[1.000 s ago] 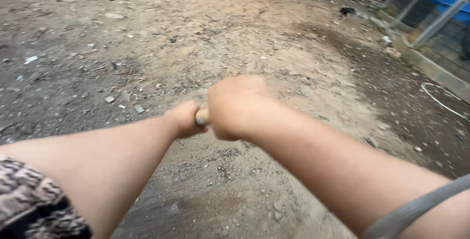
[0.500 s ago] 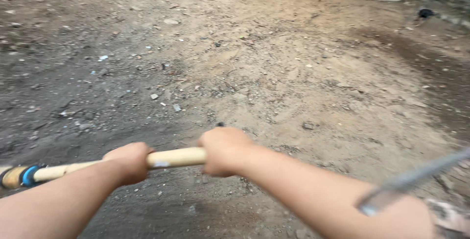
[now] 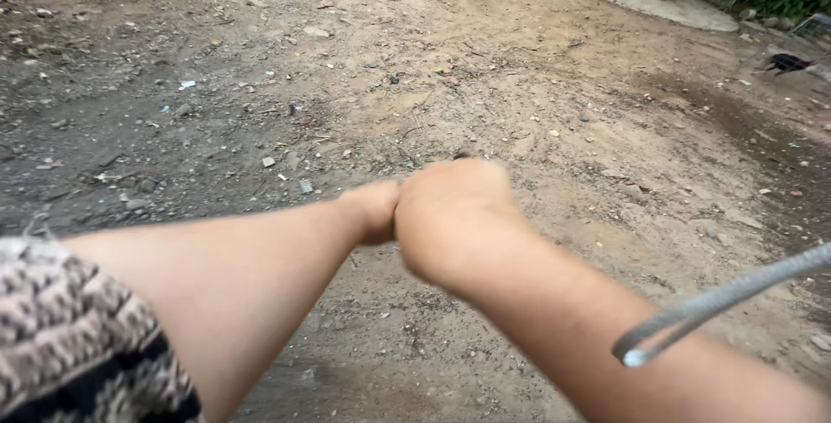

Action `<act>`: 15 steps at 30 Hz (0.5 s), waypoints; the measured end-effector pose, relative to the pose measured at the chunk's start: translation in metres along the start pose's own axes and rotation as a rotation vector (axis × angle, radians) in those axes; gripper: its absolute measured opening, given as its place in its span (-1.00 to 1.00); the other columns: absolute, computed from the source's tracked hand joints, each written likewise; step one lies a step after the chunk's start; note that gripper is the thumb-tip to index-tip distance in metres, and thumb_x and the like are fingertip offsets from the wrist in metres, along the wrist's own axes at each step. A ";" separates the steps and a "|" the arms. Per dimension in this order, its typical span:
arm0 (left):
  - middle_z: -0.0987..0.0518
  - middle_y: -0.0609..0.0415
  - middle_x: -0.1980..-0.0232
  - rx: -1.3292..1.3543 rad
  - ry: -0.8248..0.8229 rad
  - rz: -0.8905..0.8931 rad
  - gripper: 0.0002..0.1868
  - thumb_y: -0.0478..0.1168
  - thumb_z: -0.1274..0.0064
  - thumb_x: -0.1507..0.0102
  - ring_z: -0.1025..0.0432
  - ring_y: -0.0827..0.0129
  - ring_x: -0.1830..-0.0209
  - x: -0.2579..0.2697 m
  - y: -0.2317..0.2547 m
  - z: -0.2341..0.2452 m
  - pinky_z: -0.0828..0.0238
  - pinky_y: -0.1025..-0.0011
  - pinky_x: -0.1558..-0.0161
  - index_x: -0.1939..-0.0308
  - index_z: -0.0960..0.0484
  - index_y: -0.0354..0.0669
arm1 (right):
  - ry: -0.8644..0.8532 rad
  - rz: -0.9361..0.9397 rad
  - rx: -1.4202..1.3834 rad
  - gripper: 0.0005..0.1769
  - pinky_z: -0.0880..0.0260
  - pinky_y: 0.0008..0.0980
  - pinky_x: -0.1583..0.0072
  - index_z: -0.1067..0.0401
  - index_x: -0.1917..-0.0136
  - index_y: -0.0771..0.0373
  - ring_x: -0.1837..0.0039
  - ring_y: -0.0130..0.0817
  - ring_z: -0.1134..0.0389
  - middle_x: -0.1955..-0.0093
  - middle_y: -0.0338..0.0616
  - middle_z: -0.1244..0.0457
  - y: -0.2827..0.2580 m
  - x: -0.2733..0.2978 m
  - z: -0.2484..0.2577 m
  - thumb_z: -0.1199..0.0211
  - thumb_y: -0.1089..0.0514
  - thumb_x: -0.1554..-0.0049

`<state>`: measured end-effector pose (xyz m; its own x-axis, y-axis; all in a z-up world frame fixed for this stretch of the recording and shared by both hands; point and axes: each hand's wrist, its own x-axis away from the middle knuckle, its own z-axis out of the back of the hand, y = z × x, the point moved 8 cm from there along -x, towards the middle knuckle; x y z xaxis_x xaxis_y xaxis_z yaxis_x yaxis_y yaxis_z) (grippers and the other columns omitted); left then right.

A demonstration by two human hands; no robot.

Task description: The person sweeps dirt and debris on the ground toward a small fire using a broom, occasionally pushing items into the flames.

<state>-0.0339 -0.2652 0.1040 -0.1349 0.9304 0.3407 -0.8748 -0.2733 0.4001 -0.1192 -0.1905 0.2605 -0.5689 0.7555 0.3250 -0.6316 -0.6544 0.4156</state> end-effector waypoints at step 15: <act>-0.71 0.29 -0.06 -0.222 -0.144 0.455 -0.68 -0.10 -0.11 -0.25 -0.58 0.38 -0.15 0.127 -0.170 -0.043 -0.43 0.33 -0.28 -0.08 -0.66 0.40 | -0.113 0.383 -0.390 -0.53 -0.50 -0.16 -0.10 -0.56 -0.10 0.10 -0.05 -0.17 -0.46 -0.01 -0.09 -0.41 -0.085 -0.032 -0.065 -0.37 -0.20 -0.05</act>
<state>0.0776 -0.0901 0.0425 -0.4725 0.6823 0.5579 -0.8222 -0.5692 -0.0001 -0.0813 -0.1607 0.1599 -0.7499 0.4459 0.4886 -0.5510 -0.8298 -0.0885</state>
